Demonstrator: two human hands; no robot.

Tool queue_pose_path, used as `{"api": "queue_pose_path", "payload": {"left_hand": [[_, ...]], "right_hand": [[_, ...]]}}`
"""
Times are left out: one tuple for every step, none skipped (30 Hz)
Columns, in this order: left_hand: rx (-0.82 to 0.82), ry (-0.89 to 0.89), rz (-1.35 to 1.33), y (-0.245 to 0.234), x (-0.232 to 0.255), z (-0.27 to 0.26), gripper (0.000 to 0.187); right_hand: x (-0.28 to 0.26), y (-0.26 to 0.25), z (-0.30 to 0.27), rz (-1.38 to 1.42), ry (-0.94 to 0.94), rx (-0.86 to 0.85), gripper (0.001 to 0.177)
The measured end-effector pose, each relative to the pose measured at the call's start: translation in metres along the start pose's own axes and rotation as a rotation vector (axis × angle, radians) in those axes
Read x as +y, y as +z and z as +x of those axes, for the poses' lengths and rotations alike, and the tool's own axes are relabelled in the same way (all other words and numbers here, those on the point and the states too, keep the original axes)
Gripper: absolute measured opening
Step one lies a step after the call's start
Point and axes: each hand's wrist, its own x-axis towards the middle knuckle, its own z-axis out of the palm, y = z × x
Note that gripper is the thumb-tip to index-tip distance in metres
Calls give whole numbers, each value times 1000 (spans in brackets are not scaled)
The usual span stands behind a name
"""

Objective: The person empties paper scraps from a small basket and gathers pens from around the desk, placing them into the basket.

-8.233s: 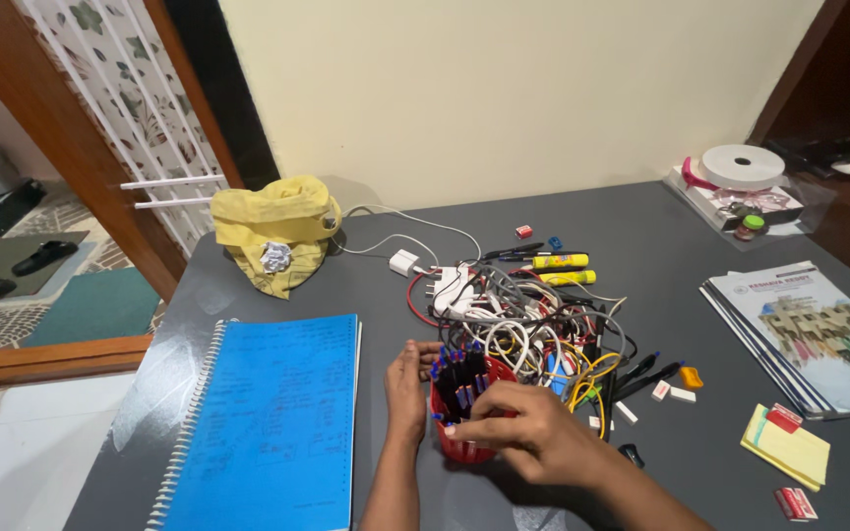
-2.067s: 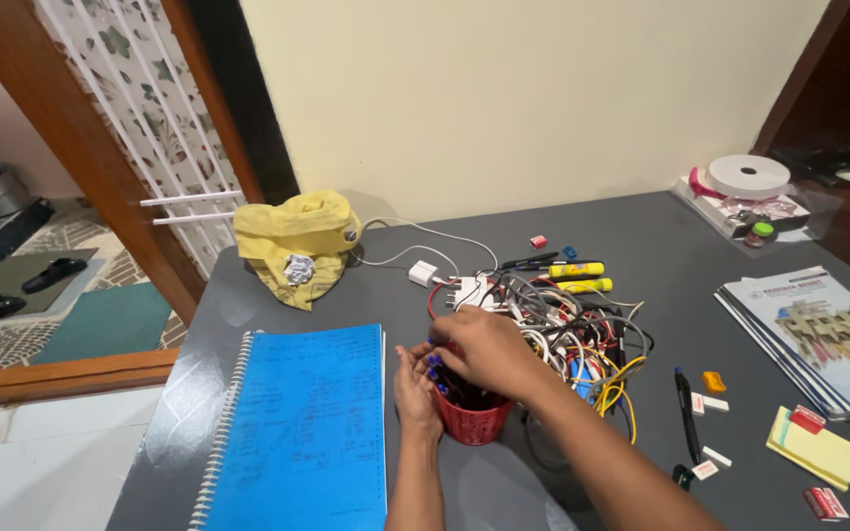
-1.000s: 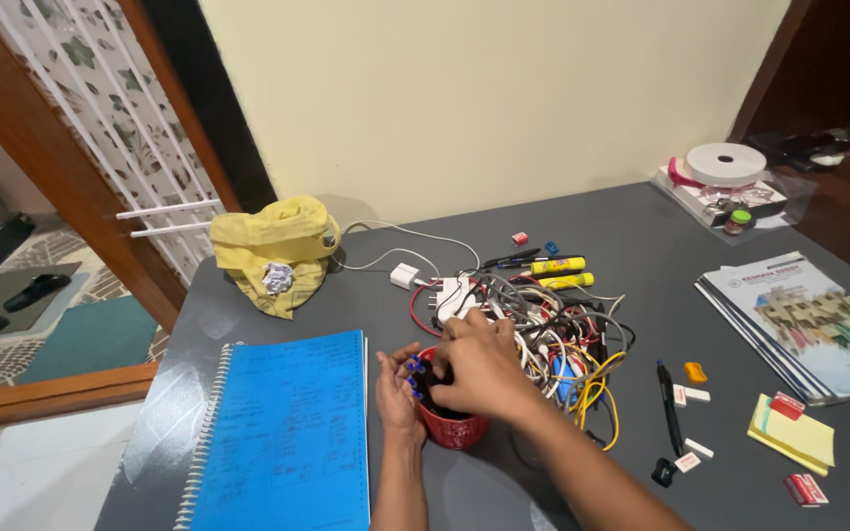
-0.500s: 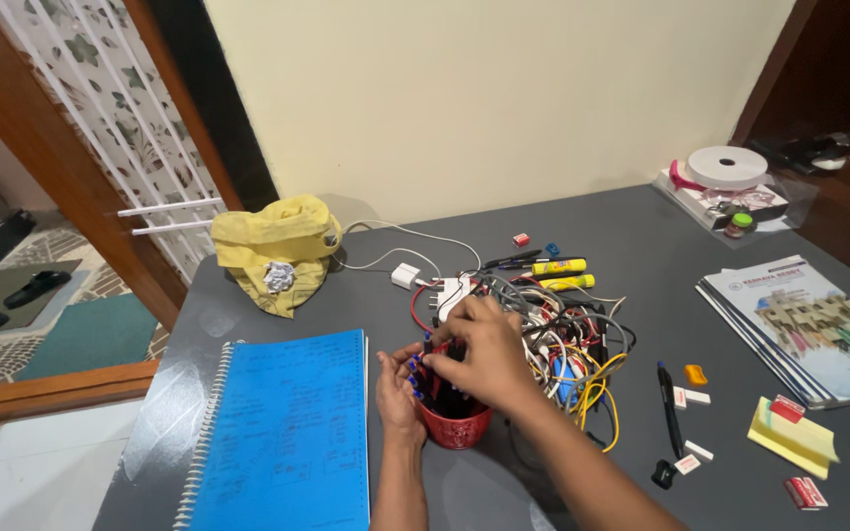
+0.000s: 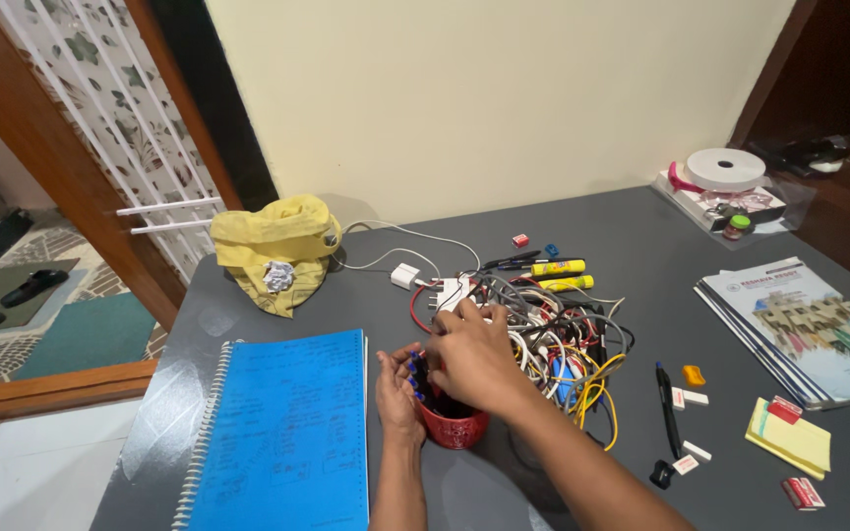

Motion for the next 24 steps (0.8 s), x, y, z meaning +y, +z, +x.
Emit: {"api": "queue_pose_path", "payload": {"left_hand": [[0,1,0,0,0,0,66],[-14,-5,-20,0,0,0,65],[-27,-10,-39,0,0,0,65],[-26,-11,-39,-1,-1,0,65],[-23,-7,-41,-2,-2,0,64],[-23,-2,-42,-2,-3,2,64],[-23,-3,-42,-3,-4,2,64],[-14,17,-25,-4,-5,3,63],[-6,37,-8,-5,-6,3,61],[-6,38,-8,-5,-6,3,61],[-3,27,-5,-5,-5,3,62],[-1,18,-2,-4,-5,3,63],[-3,19,-3,-3,-4,3,63],[-4,8,-39,-3,-3,1,63],[-5,-3,-76,-2,-3,1,63],[-4,-3,-75,-3,-4,1,63],[-6,0,-82,-4,-5,2,62],[-8,4,-90,-6,-7,3,62],[-8,4,-90,-8,-9,5,62],[-13,17,-80,-10,-11,7,63],[-19,30,-69,-11,-12,9,64],[-19,31,-70,-11,-12,9,64],[-13,22,-83,-11,-12,9,63],[-7,12,-96,-10,-11,7,63]], "right_hand": [[0,0,-1,0,-1,0,19],[-1,-1,-2,4,23,10,20],[0,-2,-2,8,47,21,22],[0,-3,-4,8,47,19,22],[1,-4,-5,79,18,115,27],[2,-6,-6,148,-11,213,32],[2,-6,-6,148,-11,213,32],[2,-6,-6,198,-77,233,26],[3,-5,-6,247,-144,254,22],[2,-3,-5,246,-144,254,22],[1,0,-4,279,-207,295,22],[0,4,-4,311,-270,337,23],[0,8,-3,309,-270,338,23],[-1,13,-3,320,-284,307,24],[-1,16,-3,330,-297,276,25],[-1,19,-3,330,-297,276,25],[-1,21,-4,345,-309,285,26],[-1,22,-4,360,-321,293,27],[0,22,-3,360,-321,293,27],[1,21,-2,367,-324,279,29],[2,19,0,373,-327,266,31],[3,16,1,373,-328,265,31],[4,13,2,375,-329,238,31],[3,10,2,378,-328,210,30]]}}
